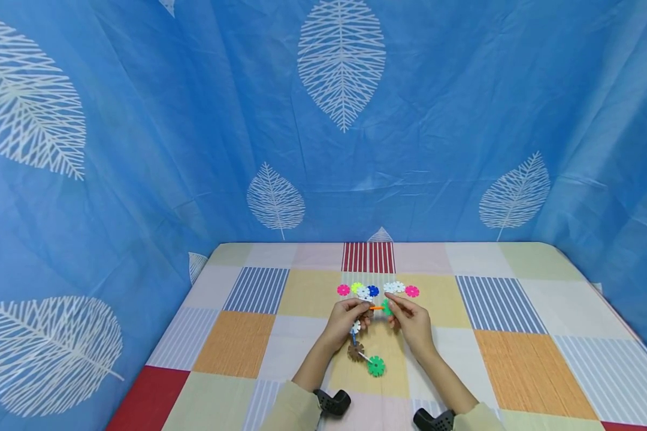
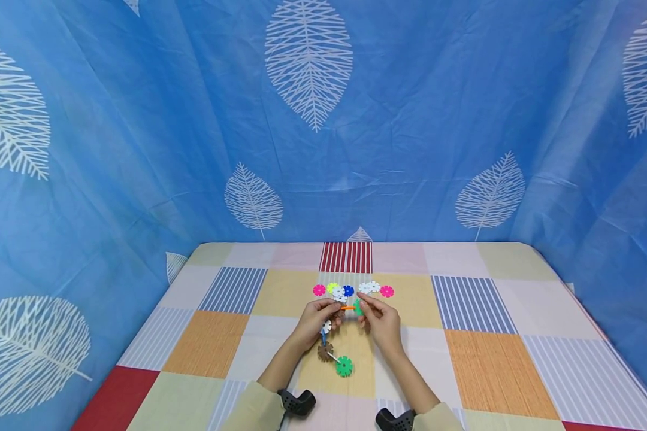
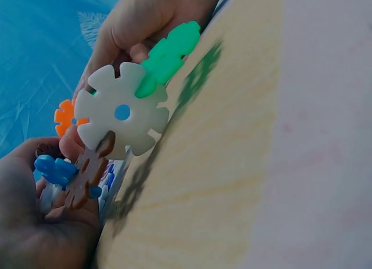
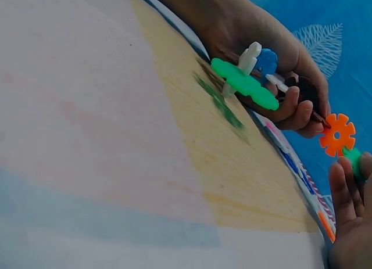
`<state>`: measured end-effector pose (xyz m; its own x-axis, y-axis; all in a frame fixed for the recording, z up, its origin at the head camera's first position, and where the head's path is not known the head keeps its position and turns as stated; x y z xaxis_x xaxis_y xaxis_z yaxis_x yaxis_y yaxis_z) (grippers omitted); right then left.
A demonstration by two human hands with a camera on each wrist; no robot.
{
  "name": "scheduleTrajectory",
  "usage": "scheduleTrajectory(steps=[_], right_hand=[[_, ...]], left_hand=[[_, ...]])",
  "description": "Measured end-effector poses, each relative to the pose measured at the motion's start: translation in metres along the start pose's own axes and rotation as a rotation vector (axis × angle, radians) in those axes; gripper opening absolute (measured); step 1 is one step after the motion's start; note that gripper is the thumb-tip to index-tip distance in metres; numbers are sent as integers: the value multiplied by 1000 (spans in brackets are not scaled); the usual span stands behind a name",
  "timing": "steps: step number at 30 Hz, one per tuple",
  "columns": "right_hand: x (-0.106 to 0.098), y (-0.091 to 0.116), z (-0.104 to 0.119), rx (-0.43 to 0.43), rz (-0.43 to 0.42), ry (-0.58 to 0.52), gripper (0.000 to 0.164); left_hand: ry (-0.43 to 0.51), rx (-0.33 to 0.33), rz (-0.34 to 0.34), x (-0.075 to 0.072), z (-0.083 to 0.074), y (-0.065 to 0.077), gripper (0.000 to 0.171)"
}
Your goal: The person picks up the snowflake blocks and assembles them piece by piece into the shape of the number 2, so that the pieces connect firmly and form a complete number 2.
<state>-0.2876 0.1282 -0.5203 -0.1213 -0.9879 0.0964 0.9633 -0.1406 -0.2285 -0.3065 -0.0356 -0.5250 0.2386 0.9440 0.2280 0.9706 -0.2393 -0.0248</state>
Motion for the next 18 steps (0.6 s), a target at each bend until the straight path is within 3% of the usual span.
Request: scheduleTrajectory(steps=[8, 18], right_hand=[[2, 0, 1, -9, 9, -125, 28], [2, 1, 2, -14, 8, -120, 24]], left_hand=[[11, -6, -30, 6, -19, 11, 25], [28, -57, -57, -1, -2, 2, 23]])
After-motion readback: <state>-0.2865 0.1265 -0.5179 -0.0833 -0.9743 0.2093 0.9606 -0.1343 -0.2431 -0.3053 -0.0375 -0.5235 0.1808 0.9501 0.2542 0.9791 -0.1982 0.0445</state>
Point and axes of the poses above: each hand's wrist, its own y-axis away from the middle knuckle, its own x-axis out of the palm, z = x × y, the point moved 3 cm from there along -y, towards the middle knuckle, and after that the axes turned 3 degrees about -z, right-handed, at the moved point
